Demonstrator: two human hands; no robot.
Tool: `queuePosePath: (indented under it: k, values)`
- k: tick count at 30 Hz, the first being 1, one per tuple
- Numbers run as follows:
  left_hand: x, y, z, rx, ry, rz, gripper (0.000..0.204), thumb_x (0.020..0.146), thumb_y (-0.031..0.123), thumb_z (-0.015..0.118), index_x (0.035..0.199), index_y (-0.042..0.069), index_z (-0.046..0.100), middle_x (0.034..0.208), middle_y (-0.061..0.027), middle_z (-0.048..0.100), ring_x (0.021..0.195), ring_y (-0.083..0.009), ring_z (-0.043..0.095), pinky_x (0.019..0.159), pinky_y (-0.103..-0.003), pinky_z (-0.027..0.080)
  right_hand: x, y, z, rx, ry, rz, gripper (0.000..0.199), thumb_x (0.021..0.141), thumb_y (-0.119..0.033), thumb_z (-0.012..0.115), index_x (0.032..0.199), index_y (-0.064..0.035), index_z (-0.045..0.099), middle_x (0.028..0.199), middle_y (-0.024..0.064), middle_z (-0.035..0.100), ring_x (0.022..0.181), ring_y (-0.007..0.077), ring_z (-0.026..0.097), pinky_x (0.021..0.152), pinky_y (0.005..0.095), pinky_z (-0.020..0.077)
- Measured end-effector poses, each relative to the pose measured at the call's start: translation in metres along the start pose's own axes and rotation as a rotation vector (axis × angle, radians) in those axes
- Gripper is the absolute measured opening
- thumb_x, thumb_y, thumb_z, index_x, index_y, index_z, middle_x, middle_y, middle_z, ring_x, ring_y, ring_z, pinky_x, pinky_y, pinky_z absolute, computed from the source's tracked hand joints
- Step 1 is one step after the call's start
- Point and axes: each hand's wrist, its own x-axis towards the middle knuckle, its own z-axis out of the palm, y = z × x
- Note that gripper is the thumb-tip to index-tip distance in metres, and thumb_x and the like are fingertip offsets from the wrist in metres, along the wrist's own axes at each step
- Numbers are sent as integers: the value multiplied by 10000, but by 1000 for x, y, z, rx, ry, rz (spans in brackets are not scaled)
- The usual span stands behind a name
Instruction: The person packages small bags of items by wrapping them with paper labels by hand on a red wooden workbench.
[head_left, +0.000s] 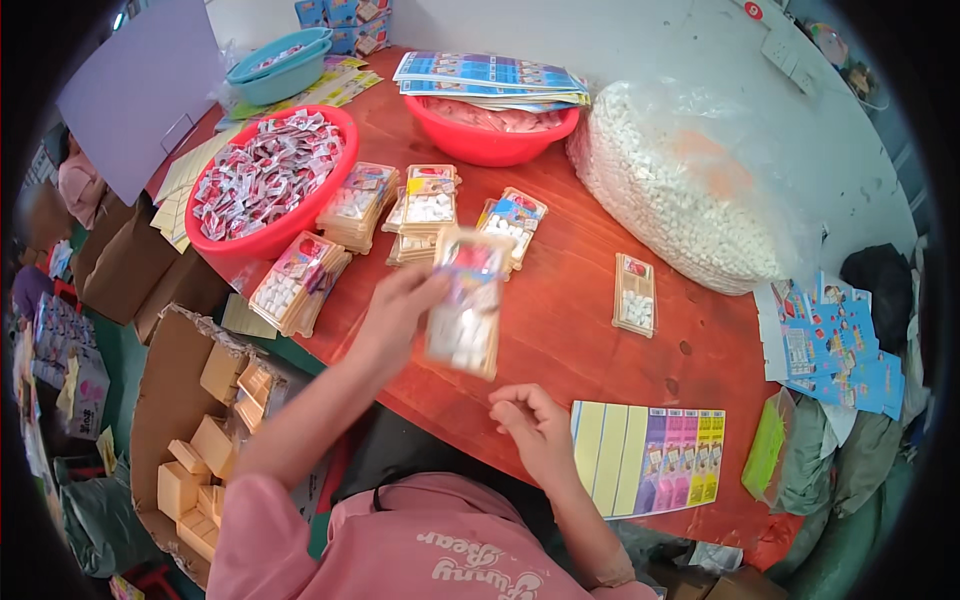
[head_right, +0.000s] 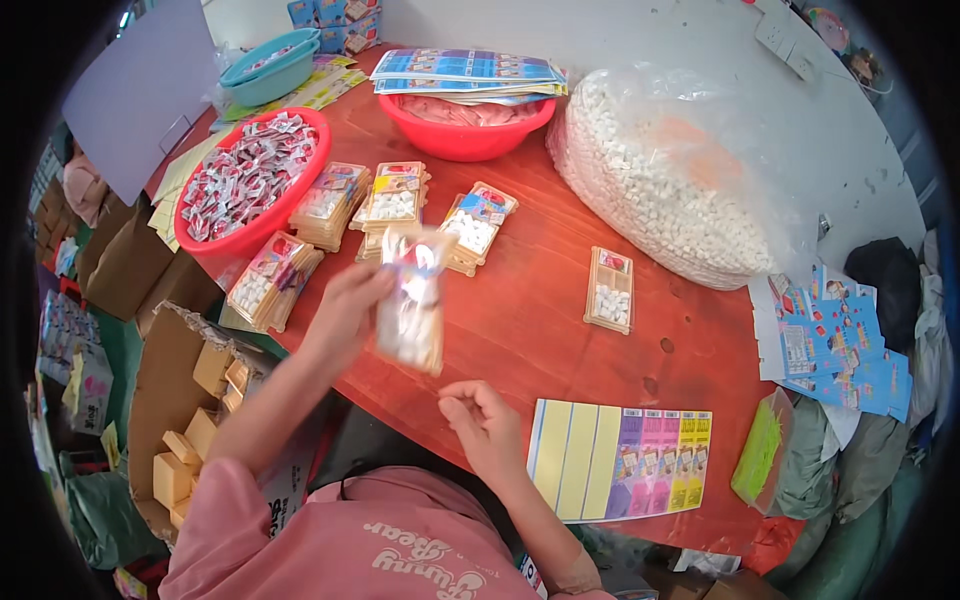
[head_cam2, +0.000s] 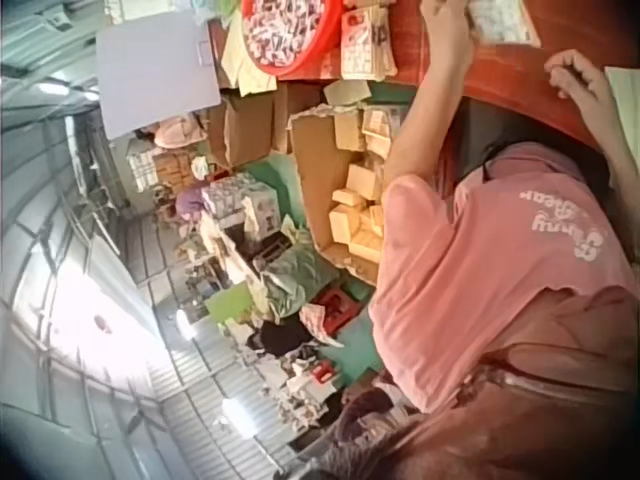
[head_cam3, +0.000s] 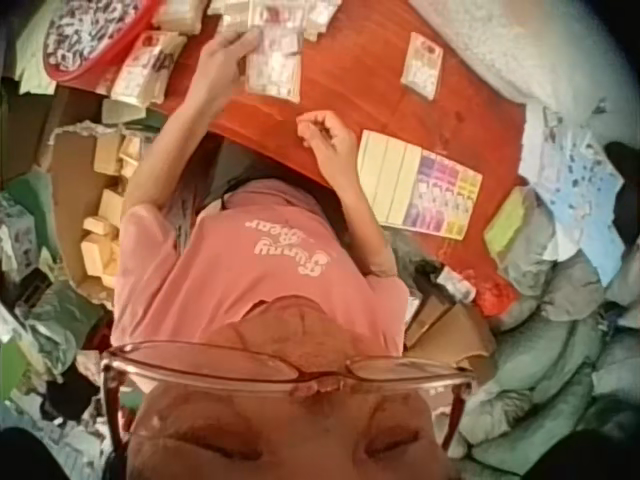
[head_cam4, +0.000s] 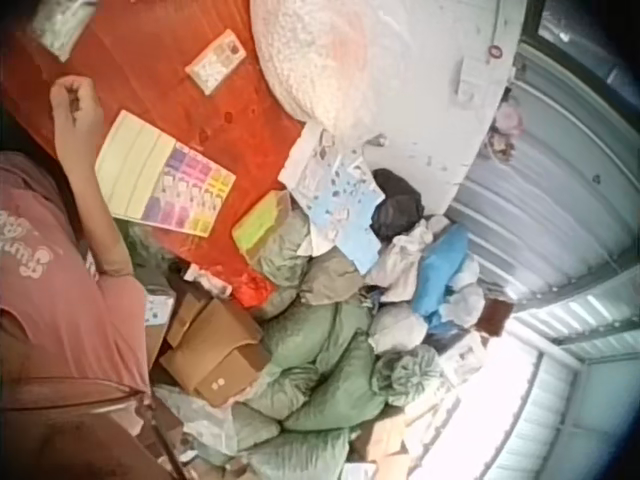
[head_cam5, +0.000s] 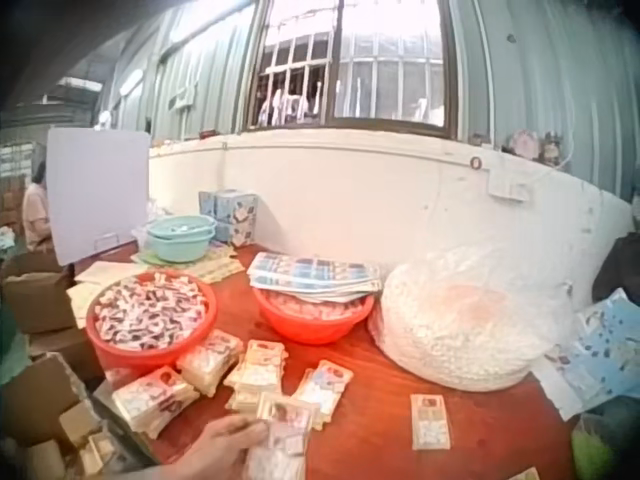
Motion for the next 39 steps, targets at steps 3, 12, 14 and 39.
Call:
queuePosePath:
  k: [3, 12, 14, 39]
  values:
    - [69, 21, 24, 429, -35, 267, 305, 831, 205, 594, 1009, -42, 602, 867, -109, 650, 774, -140, 605, 687, -276, 462, -11, 2, -20, -32, 72, 30, 124, 881, -101, 560, 934, 9, 579, 861, 37, 603, 766, 84, 582, 652, 207, 474]
    - [200, -4, 51, 1327, 70, 588, 257, 754, 230, 579, 832, 2, 667, 843, -228, 635, 855, -352, 622, 797, -427, 478, -46, 16, -68, 5, 217, 107, 108, 864, -99, 583, 916, -5, 593, 803, 6, 592, 712, 50, 535, 626, 201, 448]
    - [213, -2, 38, 1532, 82, 515, 267, 790, 228, 544, 817, -12, 658, 844, -238, 634, 846, -355, 625, 768, -460, 479, -58, 10, -90, -184, 256, 64, 127, 848, -104, 595, 927, -5, 589, 811, 32, 600, 720, 95, 554, 640, 229, 456]
    - [-16, -172, 201, 1133, -449, 771, 68, 773, 150, 624, 774, 97, 582, 765, -30, 521, 803, -210, 484, 734, -353, 324, -43, 48, -236, -1409, 162, -611, 355, 694, -30, 560, 1042, -75, 613, 1090, 42, 572, 980, 234, 530, 803, 362, 437]
